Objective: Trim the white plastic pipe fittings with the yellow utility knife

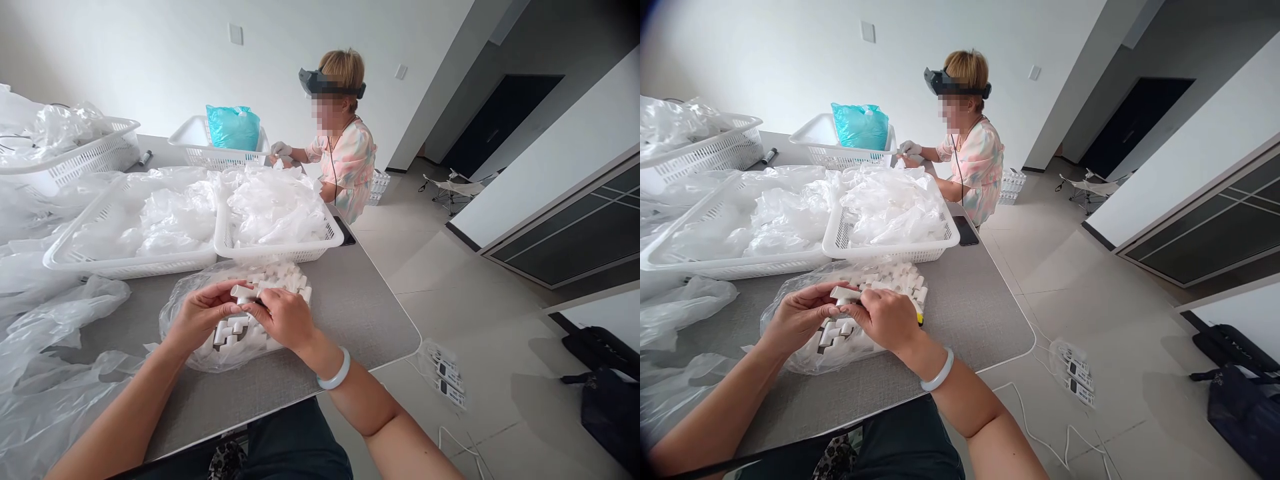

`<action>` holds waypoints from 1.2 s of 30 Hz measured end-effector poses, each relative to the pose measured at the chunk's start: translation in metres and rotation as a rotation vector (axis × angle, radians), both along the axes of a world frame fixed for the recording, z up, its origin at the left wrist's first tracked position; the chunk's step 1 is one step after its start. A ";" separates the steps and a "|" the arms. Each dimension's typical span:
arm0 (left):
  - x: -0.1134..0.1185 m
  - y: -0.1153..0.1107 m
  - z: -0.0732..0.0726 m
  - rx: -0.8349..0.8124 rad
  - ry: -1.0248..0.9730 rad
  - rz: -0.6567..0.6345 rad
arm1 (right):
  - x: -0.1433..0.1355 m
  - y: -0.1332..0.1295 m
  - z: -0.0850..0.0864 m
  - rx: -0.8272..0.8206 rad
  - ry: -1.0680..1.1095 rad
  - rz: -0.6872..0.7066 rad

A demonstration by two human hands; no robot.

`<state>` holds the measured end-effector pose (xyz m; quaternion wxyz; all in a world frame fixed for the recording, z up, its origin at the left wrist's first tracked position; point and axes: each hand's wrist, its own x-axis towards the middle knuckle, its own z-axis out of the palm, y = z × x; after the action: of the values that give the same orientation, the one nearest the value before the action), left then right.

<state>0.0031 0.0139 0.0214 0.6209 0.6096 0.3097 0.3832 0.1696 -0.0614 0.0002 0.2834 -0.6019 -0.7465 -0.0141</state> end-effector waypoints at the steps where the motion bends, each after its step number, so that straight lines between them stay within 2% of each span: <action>1: 0.000 0.000 0.000 0.002 0.004 -0.002 | 0.000 0.000 0.000 0.000 -0.005 0.007; 7: -0.002 0.001 -0.003 0.036 0.016 -0.004 | 0.000 0.001 -0.002 0.022 -0.018 -0.031; 10: -0.003 0.002 -0.003 0.039 0.017 -0.004 | 0.000 0.001 -0.003 0.029 -0.027 -0.003; 24: -0.002 -0.003 0.002 0.088 0.016 0.004 | 0.001 0.001 -0.002 0.070 -0.017 0.002; 30: -0.005 -0.002 0.000 0.107 0.015 -0.085 | 0.003 -0.002 0.001 0.095 -0.002 0.034; 36: -0.002 -0.005 0.002 0.289 0.102 -0.031 | 0.005 -0.001 0.001 0.051 -0.018 -0.044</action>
<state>0.0008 0.0088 0.0234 0.5162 0.7160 0.2731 0.3825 0.1742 -0.0623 0.0009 0.2916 -0.6105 -0.7350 -0.0446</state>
